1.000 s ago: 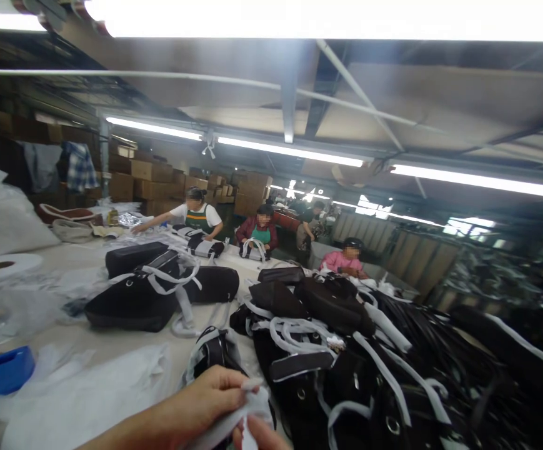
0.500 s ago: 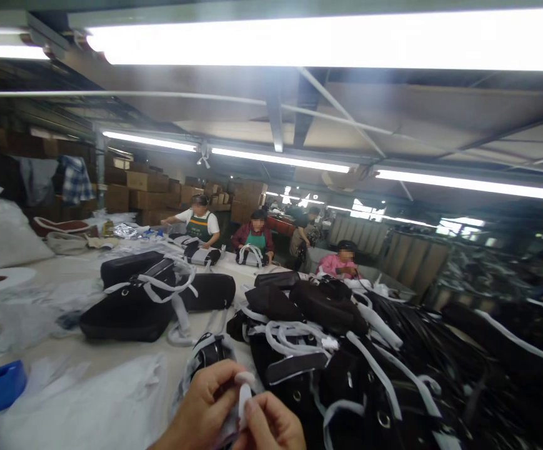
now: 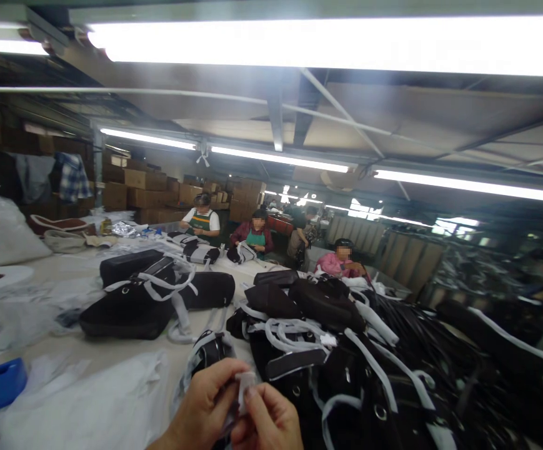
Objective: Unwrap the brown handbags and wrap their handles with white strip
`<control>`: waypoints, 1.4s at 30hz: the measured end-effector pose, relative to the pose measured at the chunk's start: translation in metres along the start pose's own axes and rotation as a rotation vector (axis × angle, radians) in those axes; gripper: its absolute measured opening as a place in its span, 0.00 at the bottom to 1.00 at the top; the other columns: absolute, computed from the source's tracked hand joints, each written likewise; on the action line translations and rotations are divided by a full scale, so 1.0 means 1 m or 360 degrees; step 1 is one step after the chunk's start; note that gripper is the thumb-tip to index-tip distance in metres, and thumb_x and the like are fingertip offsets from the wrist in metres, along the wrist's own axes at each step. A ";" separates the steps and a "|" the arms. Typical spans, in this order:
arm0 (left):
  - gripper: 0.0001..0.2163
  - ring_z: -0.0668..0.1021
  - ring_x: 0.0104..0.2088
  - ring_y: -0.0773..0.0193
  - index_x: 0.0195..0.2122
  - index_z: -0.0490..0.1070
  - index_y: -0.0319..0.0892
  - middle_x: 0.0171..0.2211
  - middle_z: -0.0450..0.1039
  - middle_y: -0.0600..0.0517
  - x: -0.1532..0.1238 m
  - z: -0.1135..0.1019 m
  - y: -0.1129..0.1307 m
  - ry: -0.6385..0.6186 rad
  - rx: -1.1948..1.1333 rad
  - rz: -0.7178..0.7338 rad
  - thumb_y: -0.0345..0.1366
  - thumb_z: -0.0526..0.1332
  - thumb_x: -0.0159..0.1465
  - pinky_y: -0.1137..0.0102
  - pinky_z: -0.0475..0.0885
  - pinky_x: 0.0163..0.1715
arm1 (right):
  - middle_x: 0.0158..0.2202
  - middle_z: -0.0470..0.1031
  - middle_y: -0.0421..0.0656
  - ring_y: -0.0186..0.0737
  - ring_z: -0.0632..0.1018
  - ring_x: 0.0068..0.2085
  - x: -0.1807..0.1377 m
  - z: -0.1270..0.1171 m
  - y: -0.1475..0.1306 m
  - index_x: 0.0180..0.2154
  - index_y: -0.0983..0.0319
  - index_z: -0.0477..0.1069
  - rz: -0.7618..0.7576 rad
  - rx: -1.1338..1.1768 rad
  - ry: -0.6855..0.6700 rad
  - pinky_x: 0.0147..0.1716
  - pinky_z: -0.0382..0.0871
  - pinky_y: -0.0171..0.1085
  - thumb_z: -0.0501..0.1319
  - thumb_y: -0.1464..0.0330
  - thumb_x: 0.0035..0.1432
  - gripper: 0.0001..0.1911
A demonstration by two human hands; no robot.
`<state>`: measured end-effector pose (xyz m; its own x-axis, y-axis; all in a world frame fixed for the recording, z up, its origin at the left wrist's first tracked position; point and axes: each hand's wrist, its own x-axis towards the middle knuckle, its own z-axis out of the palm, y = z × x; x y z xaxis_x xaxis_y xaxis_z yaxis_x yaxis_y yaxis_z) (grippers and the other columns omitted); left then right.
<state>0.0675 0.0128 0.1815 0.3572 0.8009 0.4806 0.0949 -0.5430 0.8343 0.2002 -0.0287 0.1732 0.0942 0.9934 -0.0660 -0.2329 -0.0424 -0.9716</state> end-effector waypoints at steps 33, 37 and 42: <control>0.08 0.74 0.35 0.62 0.43 0.66 0.43 0.36 0.73 0.51 0.006 -0.018 0.016 -0.0646 0.0865 0.0297 0.28 0.51 0.66 0.71 0.69 0.35 | 0.13 0.65 0.31 0.28 0.61 0.14 0.034 0.009 -0.082 0.29 0.60 0.66 -0.0509 -0.0876 -0.0288 0.16 0.55 0.30 0.57 0.56 0.61 0.15; 0.22 0.74 0.46 0.54 0.62 0.55 0.43 0.51 0.69 0.44 0.001 -0.011 0.003 -0.0774 0.1104 0.0355 0.28 0.52 0.66 0.63 0.73 0.42 | 0.13 0.65 0.31 0.26 0.60 0.12 0.036 0.010 -0.084 0.27 0.59 0.63 -0.0563 -0.0892 -0.0318 0.13 0.52 0.27 0.56 0.58 0.61 0.15; 0.27 0.73 0.52 0.56 0.65 0.52 0.44 0.55 0.67 0.44 0.014 -0.013 -0.029 -0.0925 0.1121 0.0400 0.21 0.49 0.65 0.63 0.70 0.50 | 0.14 0.65 0.32 0.27 0.67 0.15 0.044 0.008 -0.077 0.27 0.59 0.64 -0.0787 -0.0877 -0.0189 0.17 0.63 0.28 0.56 0.60 0.63 0.14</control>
<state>0.0575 0.0428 0.1679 0.8323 0.4917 0.2558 0.4237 -0.8619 0.2785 0.2144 0.0187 0.2473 -0.0502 0.9139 0.4027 0.3307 0.3957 -0.8568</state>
